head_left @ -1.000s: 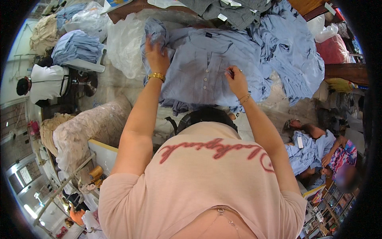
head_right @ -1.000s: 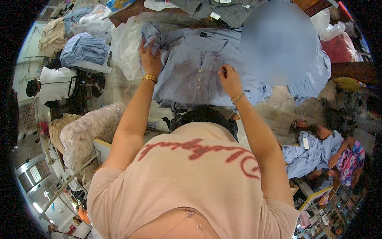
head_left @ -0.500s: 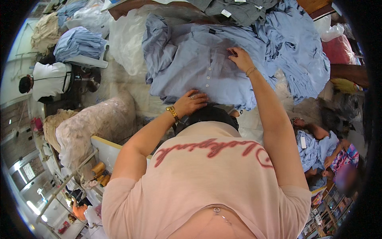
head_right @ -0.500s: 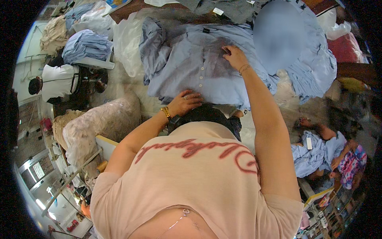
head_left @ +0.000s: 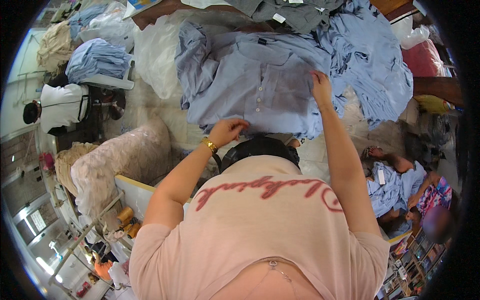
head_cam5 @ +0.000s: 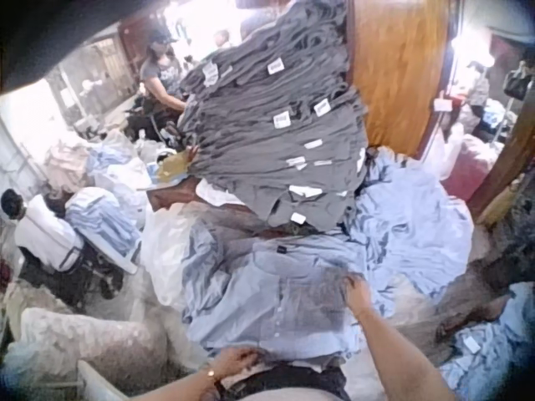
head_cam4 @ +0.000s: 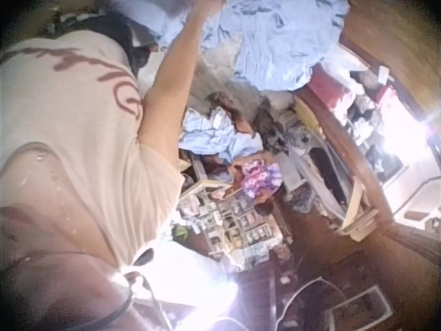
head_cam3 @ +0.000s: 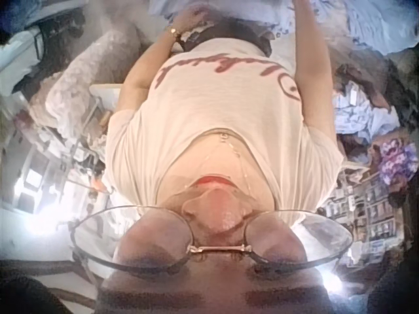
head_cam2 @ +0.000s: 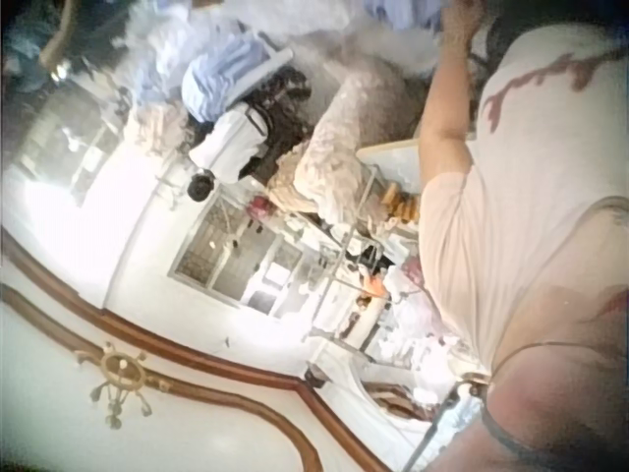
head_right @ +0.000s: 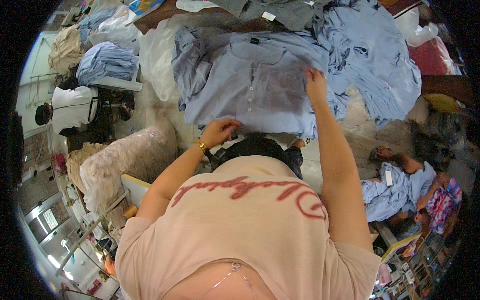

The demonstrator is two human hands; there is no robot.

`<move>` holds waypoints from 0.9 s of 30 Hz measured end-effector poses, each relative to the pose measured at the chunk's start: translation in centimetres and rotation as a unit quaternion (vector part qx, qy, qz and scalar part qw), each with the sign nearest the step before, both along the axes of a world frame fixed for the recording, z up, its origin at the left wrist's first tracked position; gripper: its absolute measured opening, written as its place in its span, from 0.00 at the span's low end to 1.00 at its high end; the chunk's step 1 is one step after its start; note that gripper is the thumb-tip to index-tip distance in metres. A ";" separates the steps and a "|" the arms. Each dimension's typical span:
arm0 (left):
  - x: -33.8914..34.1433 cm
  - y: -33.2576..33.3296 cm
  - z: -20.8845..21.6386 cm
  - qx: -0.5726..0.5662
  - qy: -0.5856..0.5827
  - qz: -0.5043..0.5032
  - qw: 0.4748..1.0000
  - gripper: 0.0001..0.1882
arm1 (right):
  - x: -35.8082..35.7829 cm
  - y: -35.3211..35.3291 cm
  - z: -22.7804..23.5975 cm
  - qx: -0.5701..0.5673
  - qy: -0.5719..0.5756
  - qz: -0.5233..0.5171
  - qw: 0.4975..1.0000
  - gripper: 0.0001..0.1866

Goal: The person buttons several light blue shirts from a pile, trims loose threads with snips, and places the shirts into a stack.

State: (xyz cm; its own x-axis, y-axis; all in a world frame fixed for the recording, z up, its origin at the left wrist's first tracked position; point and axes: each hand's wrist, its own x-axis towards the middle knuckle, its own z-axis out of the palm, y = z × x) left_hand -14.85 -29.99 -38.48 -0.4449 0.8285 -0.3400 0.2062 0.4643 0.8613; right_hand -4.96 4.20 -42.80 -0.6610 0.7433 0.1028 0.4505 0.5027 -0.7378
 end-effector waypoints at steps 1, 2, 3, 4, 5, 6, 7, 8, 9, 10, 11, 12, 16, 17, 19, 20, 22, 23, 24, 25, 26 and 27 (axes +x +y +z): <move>-0.4 0.7 1.4 -0.010 -0.098 0.095 0.991 0.09 | 1.9 -0.2 -0.6 -0.019 -0.001 -0.049 0.999 0.11; -1.4 0.7 1.8 0.042 -0.134 0.152 0.978 0.09 | 4.1 -0.7 -1.0 -0.053 -0.012 -0.075 0.996 0.12; -2.7 0.4 2.0 0.094 -0.169 0.206 0.959 0.08 | 6.7 -1.2 -1.7 -0.086 -0.022 -0.103 0.991 0.13; -3.9 0.3 2.0 0.121 -0.155 0.247 0.949 0.08 | 11.0 -0.7 -5.6 -0.028 -0.036 -0.110 0.993 0.13; -5.2 0.1 1.9 0.149 -0.143 0.282 0.937 0.08 | 15.8 -0.3 -10.7 -0.103 -0.061 -0.163 0.979 0.12; -6.0 -1.6 0.5 0.123 -0.085 0.346 0.926 0.09 | 16.2 -2.1 -10.1 -0.270 -0.026 -0.231 0.934 0.11; -6.6 -3.4 -1.3 0.099 -0.031 0.402 0.910 0.10 | 16.7 -4.2 -9.1 -0.424 0.006 -0.295 0.856 0.11; -6.9 -5.5 -3.5 0.064 0.044 0.438 0.895 0.10 | 17.4 -5.5 -8.9 -0.473 0.006 -0.309 0.825 0.10; -7.0 -7.8 -5.9 0.028 0.120 0.472 0.873 0.11 | 17.4 -6.5 -8.7 -0.522 0.005 -0.320 0.791 0.09; -6.9 -8.8 -7.1 -0.008 0.195 0.498 0.845 0.12 | 17.1 -7.4 -8.3 -0.558 0.036 -0.319 0.765 0.08; -6.7 -8.8 -6.7 -0.004 0.132 0.498 0.857 0.13 | 16.6 -8.2 -7.5 -0.593 0.068 -0.320 0.736 0.08; -6.3 -8.9 -5.8 -0.001 0.067 0.495 0.866 0.15 | 16.5 -8.8 -7.1 -0.625 0.100 -0.321 0.705 0.08; -5.8 -9.5 -4.4 -0.058 0.036 0.421 0.904 0.17 | 15.9 -9.8 -5.6 -0.656 0.162 -0.299 0.674 0.11; -5.8 -9.9 -4.6 -0.058 0.036 0.417 0.906 0.17 | 15.8 -10.1 -5.1 -0.661 0.189 -0.311 0.656 0.11; -5.7 -10.7 -4.8 -0.058 0.035 0.409 0.910 0.17 | 16.1 -10.4 -3.8 -0.620 0.184 -0.282 0.709 0.12; -5.9 -11.0 -4.7 -0.081 0.017 0.384 0.919 0.17 | 16.5 -10.5 -3.2 -0.565 0.151 -0.241 0.774 0.12; -6.2 -11.7 -4.5 -0.128 -0.018 0.333 0.934 0.17 | 17.0 -10.7 -3.5 -0.407 0.077 -0.182 0.892 0.09; -6.2 -11.2 -4.0 -0.074 -0.034 0.360 0.929 0.18 | 17.2 -10.2 -2.9 -0.355 0.033 -0.179 0.917 0.08; -6.2 -10.3 -2.6 -0.020 -0.050 0.383 0.922 0.18 | 17.4 -9.6 -2.0 -0.301 -0.011 -0.178 0.937 0.08; -6.4 -9.4 -1.0 0.034 -0.067 0.404 0.912 0.19 | 17.8 -8.9 -1.4 -0.247 -0.056 -0.178 0.951 0.08; -7.0 -8.4 1.1 0.097 -0.043 0.399 0.911 0.18 | 18.6 -7.8 -1.6 -0.069 -0.102 -0.177 0.977 0.09; -7.5 -6.5 4.1 0.146 0.013 0.406 0.902 0.17 | 18.5 -7.3 -0.6 -0.011 -0.071 -0.192 0.979 0.09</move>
State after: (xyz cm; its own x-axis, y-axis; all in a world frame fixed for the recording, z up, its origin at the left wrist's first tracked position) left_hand -22.38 -36.53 -34.41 -0.9502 0.2781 -0.1403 -0.0773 0.2258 0.9711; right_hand 13.56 -3.11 -43.38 -0.3398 0.9404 0.0125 0.7013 0.2621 -0.6629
